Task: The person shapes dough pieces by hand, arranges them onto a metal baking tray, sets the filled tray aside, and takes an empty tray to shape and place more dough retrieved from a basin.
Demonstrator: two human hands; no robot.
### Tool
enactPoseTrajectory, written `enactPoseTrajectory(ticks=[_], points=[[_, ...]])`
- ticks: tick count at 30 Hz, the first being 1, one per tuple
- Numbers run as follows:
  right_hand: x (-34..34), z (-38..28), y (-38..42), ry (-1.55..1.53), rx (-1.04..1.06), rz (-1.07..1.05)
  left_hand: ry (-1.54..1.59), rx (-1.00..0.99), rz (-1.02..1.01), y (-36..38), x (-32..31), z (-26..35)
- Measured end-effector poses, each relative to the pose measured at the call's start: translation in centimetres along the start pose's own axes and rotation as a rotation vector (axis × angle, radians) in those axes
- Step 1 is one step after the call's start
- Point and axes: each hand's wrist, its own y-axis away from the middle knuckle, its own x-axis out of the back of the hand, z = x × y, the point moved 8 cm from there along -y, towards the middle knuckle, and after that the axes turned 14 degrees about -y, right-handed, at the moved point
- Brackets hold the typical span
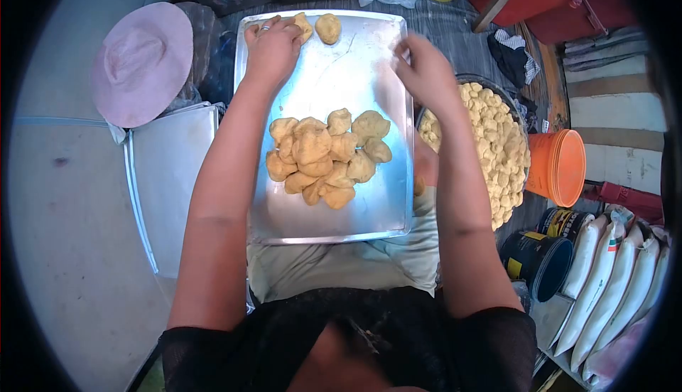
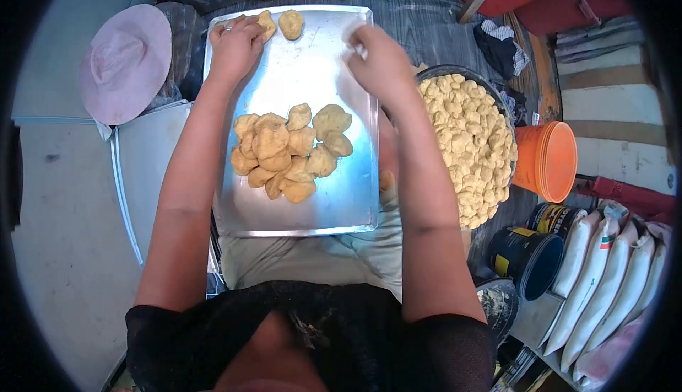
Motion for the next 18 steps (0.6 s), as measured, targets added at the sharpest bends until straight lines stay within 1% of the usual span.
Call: enactPoseTrajectory(ticks=[1, 2, 3, 4, 5, 7, 8, 11, 14, 17, 18], points=[[0.9, 2.9, 2.9, -0.033, -0.040, -0.125, -0.005, 0.000, -0.004, 0.1, 0.0, 0.0], [1.6, 4.9, 6.3, 0.077, -0.204, -0.269, -0.003, -0.005, 0.059, 0.0, 0.3, 0.1], [1.8, 7.5, 10.0, 0.071, -0.240, -0.401, 0.000, -0.011, 0.122, -0.2, 0.6, 0.3], [1.3, 8.4, 12.8, 0.042, -0.158, -0.477, 0.004, -0.017, 0.185, -0.3, 0.9, 0.7], [0.4, 8.8, 15.2, 0.013, -0.076, -0.552, 0.004, -0.041, 0.102, -0.6, 0.9, 1.8], [-1.0, 10.5, 18.3, -0.038, -0.199, -0.528, 0.001, -0.092, -0.065, -1.3, 1.8, 4.1], [-1.3, 11.2, 19.0, -0.066, -0.258, -0.516, -0.023, -0.198, 0.007, -1.2, 1.0, 4.9], [-0.8, 11.5, 18.8, -0.190, -0.422, -0.589, -0.042, -0.264, 0.024, -1.3, -0.1, 6.4], [-2.1, 8.9, 18.4, -0.195, -0.255, -0.724, -0.047, -0.252, 0.007, -1.3, -0.5, 6.7], [-2.0, 11.7, 18.2, -0.394, -0.244, -0.706, -0.028, -0.234, -0.030, -1.7, -0.7, 6.6], [-0.7, 11.9, 17.0, -0.470, -0.374, -0.646, 0.008, -0.213, -0.033, -1.9, -0.6, 6.6]])
